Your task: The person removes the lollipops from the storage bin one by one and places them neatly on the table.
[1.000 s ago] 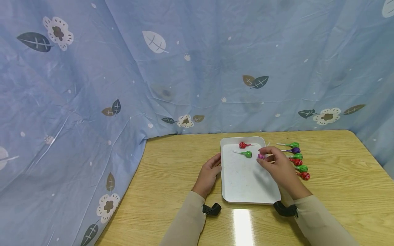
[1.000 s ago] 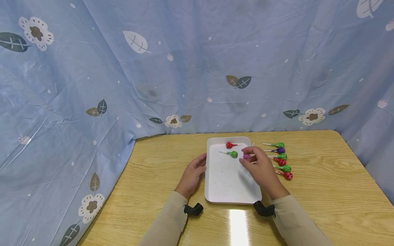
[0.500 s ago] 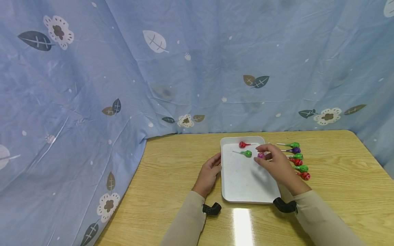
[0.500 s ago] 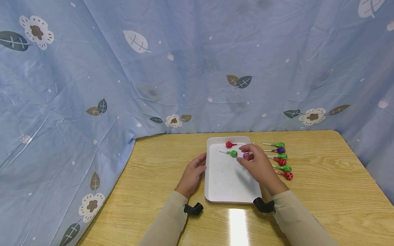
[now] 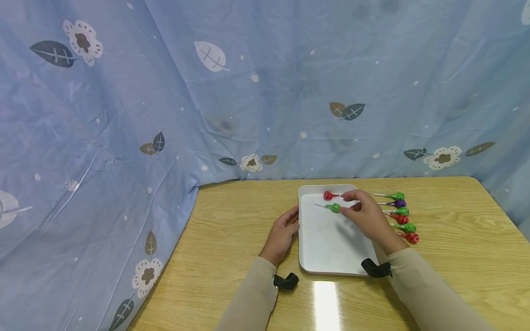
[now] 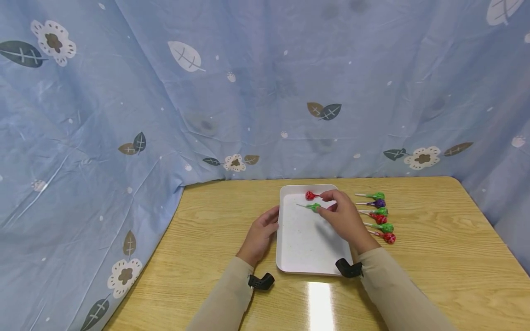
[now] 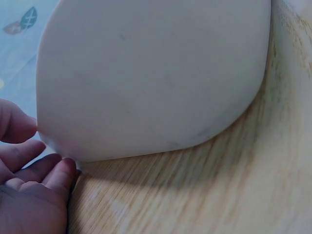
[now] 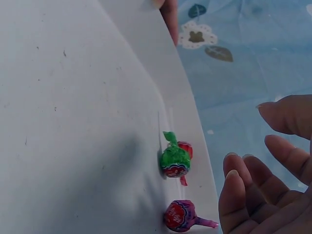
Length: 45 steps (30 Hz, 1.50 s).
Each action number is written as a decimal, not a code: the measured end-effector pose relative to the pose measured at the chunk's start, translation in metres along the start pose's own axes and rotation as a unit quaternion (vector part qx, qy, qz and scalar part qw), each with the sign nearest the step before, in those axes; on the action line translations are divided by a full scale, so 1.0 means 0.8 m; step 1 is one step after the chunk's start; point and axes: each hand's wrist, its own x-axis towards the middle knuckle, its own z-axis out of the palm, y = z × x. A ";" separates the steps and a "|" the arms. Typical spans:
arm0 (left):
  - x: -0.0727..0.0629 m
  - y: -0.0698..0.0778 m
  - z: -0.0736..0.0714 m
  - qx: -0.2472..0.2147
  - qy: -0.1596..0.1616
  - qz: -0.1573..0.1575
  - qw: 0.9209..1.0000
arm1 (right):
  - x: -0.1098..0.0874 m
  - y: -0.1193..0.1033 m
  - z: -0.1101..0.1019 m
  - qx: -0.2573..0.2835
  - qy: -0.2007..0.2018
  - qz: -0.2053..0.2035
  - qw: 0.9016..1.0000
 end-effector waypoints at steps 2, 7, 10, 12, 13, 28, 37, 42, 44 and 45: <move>0.001 0.000 0.001 -0.003 0.000 -0.002 1.000 | 0.003 0.001 0.003 0.001 -0.002 -0.001 1.000; 0.000 0.001 0.002 -0.013 0.001 -0.003 1.000 | 0.011 0.004 0.009 0.004 -0.007 0.007 1.000; 0.000 0.001 0.002 -0.011 0.000 -0.004 1.000 | 0.015 0.008 0.012 0.001 -0.010 0.015 1.000; 0.000 0.001 0.002 -0.009 0.000 -0.006 1.000 | 0.017 0.010 0.015 -0.002 -0.012 0.018 1.000; 0.000 0.001 0.002 -0.009 0.000 -0.006 1.000 | 0.018 0.010 0.016 -0.003 -0.014 0.018 1.000; 0.002 0.001 0.002 0.001 0.001 0.000 1.000 | 0.027 0.018 0.042 -0.064 -0.009 0.020 0.998; 0.001 0.000 0.000 0.010 0.005 0.003 1.000 | 0.033 0.021 0.050 -0.097 -0.009 0.006 0.995; 0.002 -0.001 -0.001 0.012 0.005 0.001 1.000 | 0.034 0.027 0.054 -0.108 -0.015 -0.010 0.994; 0.002 -0.001 -0.002 0.013 0.004 0.001 1.000 | 0.034 0.027 0.056 -0.113 -0.018 -0.007 0.993; 0.002 -0.002 -0.002 0.014 0.005 0.002 1.000 | 0.034 0.028 0.056 -0.116 -0.022 -0.005 0.993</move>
